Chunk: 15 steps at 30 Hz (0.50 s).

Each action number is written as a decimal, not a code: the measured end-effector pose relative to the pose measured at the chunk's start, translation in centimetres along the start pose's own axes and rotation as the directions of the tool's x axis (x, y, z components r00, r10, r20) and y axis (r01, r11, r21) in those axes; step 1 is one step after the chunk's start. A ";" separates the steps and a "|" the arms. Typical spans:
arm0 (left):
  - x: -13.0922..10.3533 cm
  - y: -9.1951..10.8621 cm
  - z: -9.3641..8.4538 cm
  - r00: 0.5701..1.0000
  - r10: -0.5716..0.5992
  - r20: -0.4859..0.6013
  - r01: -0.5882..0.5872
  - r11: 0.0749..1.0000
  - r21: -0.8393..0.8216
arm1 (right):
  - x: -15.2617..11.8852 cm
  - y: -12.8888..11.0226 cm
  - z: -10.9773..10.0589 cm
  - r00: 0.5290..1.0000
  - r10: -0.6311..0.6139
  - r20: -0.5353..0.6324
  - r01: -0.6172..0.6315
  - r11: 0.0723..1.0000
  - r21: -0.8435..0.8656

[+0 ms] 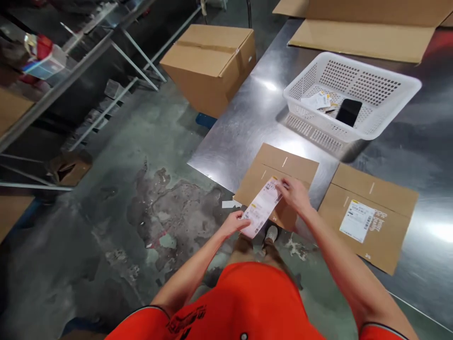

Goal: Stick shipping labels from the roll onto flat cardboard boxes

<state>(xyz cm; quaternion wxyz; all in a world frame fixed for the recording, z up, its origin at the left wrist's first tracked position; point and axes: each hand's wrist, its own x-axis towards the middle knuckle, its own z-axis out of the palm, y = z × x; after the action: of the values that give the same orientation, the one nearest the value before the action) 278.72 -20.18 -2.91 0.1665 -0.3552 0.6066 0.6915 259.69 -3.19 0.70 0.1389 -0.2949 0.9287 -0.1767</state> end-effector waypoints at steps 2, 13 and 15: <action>0.0 -1.8 -1.3 0.998 -0.057 -0.021 0.058 0.998 0.026 | 2.4 0.7 -0.3 1.000 0.013 0.000 -0.013 0.992 -0.125; -1.0 0.6 -6.8 0.942 0.318 -0.110 -0.313 0.948 0.061 | 2.2 -6.8 7.7 0.976 0.117 -0.184 -0.145 0.978 -0.150; 1.5 2.3 -6.4 0.927 0.372 -0.049 -0.368 0.927 0.075 | 1.8 -5.6 7.9 0.978 0.115 -0.175 -0.130 0.988 -0.078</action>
<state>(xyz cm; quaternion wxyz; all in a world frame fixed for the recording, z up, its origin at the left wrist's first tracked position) 277.99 -27.09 -2.35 0.0256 -0.2504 0.6894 0.6793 263.95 -10.52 -4.39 0.0567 -0.2267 0.9605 -0.1510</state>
